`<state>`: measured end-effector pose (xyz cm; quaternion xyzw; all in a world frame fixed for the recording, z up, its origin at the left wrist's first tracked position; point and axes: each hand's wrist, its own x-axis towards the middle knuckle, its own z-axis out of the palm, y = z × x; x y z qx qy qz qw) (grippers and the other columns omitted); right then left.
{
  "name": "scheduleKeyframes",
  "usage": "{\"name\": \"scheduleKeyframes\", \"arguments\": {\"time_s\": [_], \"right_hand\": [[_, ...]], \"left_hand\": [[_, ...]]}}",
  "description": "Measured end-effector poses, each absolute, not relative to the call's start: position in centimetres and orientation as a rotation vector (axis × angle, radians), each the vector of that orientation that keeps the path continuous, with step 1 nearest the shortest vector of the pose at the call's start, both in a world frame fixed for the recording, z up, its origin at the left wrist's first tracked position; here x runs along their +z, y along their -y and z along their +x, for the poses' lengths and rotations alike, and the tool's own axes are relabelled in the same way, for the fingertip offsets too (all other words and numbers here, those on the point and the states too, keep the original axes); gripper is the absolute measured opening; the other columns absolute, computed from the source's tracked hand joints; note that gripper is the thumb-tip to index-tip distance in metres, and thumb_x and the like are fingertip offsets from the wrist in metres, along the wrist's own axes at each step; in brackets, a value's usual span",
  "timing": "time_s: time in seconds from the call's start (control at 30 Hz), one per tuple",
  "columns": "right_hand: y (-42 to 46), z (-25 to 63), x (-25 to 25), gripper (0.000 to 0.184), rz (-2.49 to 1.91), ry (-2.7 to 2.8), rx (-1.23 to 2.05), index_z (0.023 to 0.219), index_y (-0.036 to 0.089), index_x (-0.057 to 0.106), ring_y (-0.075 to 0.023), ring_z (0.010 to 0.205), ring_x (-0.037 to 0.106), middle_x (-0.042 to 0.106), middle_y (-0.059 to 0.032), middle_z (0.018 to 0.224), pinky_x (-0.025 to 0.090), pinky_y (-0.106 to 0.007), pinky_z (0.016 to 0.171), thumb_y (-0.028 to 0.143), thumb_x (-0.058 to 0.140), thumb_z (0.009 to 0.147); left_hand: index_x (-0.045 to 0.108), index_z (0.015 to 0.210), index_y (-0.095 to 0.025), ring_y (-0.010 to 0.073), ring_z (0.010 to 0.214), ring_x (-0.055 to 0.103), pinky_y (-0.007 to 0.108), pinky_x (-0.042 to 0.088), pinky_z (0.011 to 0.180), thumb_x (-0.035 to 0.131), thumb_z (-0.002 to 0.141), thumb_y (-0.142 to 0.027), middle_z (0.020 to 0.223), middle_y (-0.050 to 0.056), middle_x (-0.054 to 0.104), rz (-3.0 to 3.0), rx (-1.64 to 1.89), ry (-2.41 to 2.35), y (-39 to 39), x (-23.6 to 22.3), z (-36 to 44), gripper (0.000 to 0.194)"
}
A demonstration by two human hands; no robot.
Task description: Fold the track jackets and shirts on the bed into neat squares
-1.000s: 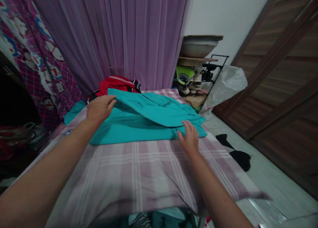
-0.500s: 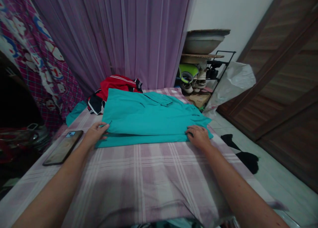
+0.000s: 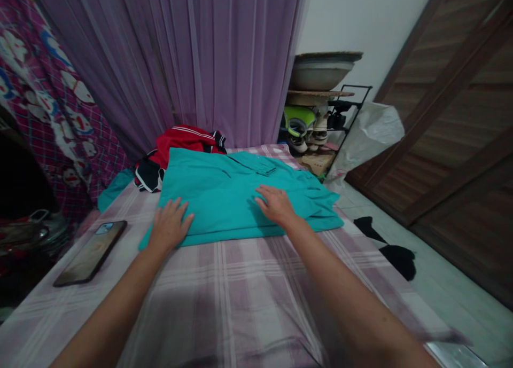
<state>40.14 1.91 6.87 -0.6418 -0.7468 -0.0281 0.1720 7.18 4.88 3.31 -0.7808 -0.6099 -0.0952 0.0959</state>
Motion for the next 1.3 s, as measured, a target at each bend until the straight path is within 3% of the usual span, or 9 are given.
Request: {"name": "scheduleKeyframes", "arguments": {"time_s": [0.13,0.4,0.63,0.77,0.87,0.97,1.03,1.13,1.3], "right_hand": [[-4.3,36.1,4.0,0.055,-1.764,2.33,0.082,0.149,0.03,0.042,-0.0262,0.147,0.029,0.035,-0.0067,0.16,0.022,-0.053,0.117,0.053,0.036,0.1],[-2.8,44.4,-0.3,0.062,-1.99,2.317,0.06,0.153,0.028,0.035,-0.0287,0.147,0.029,0.03,-0.0096,0.161,0.024,-0.057,0.116,0.058,0.027,0.1],[-1.4,52.6,-1.0,0.053,-2.144,2.247,-0.008,0.149,0.027,0.044,-0.0258,0.146,0.033,0.037,-0.0091,0.158,0.028,-0.051,0.116,0.046,0.03,0.101],[-1.0,52.0,-0.5,0.051,-2.05,2.167,-0.141,0.144,0.023,0.051,-0.0276,0.137,0.046,0.049,-0.0122,0.15,0.036,-0.051,0.111,0.041,0.037,0.099],[0.9,51.6,0.1,0.044,-1.867,2.118,-0.244,0.131,0.02,0.063,-0.0279,0.124,0.058,0.064,-0.0133,0.134,0.043,-0.047,0.105,0.035,0.041,0.096],[3.8,52.5,0.2,0.039,-1.702,2.271,-0.146,0.117,0.02,0.071,-0.026,0.112,0.065,0.071,-0.0112,0.12,0.049,-0.043,0.098,0.027,0.044,0.089],[5.4,53.6,-0.2,0.046,-1.666,2.388,-0.1,0.122,0.022,0.069,-0.0256,0.113,0.064,0.07,-0.0098,0.123,0.05,-0.043,0.099,0.022,0.048,0.08],[6.2,55.0,-1.1,0.063,-1.708,2.445,-0.185,0.132,0.023,0.064,-0.0263,0.118,0.062,0.066,-0.0097,0.131,0.05,-0.045,0.099,0.013,0.047,0.072],[4.6,54.8,-1.5,0.059,-1.866,2.381,-0.33,0.125,0.022,0.069,-0.0258,0.109,0.067,0.07,-0.0099,0.124,0.055,-0.044,0.093,0.003,0.038,0.078]], "left_hand": [[0.046,0.146,-0.012,0.0368,0.144,0.035,0.059,0.026,0.115,0.041,0.095,-0.049,0.155,0.016,0.042,-2.343,-0.157,1.768,-5.3,1.1,9.1,0.063],[0.049,0.145,-0.016,0.0357,0.143,0.037,0.059,0.029,0.114,0.038,0.096,-0.052,0.153,0.015,0.045,-2.369,-0.177,1.707,-5.7,-0.6,8.2,0.062],[0.05,0.143,-0.014,0.0376,0.142,0.038,0.063,0.028,0.113,0.038,0.095,-0.053,0.151,0.016,0.047,-2.395,-0.261,1.691,-6.0,-1.1,8.4,0.063],[0.05,0.143,-0.012,0.0372,0.142,0.039,0.062,0.027,0.114,0.039,0.095,-0.052,0.151,0.018,0.047,-2.417,-0.424,1.688,-6.2,-1.6,7.8,0.063],[0.051,0.142,-0.016,0.0319,0.142,0.04,0.055,0.03,0.116,0.037,0.096,-0.054,0.152,0.015,0.047,-2.531,-0.577,1.608,-5.7,-1.8,5.5,0.061],[0.056,0.138,-0.023,0.028,0.139,0.044,0.051,0.034,0.116,0.038,0.095,-0.058,0.149,0.01,0.051,-2.696,-0.564,1.468,-4.3,-1.6,1.8,0.058],[0.054,0.14,-0.026,0.0277,0.14,0.044,0.05,0.035,0.116,0.042,0.094,-0.058,0.149,0.008,0.052,-2.773,-0.473,1.399,-3.2,-1.1,-0.4,0.057],[0.047,0.146,-0.027,0.0266,0.14,0.043,0.045,0.039,0.114,0.045,0.095,-0.051,0.152,0.007,0.048,-2.829,-0.34,1.329,-2.1,-0.3,-2.4,0.056],[0.048,0.145,-0.029,0.0193,0.134,0.051,0.037,0.043,0.11,0.035,0.096,-0.017,0.15,0.006,0.051,-2.808,-0.166,1.32,-2.5,1.3,-1.6,0.052]]}}
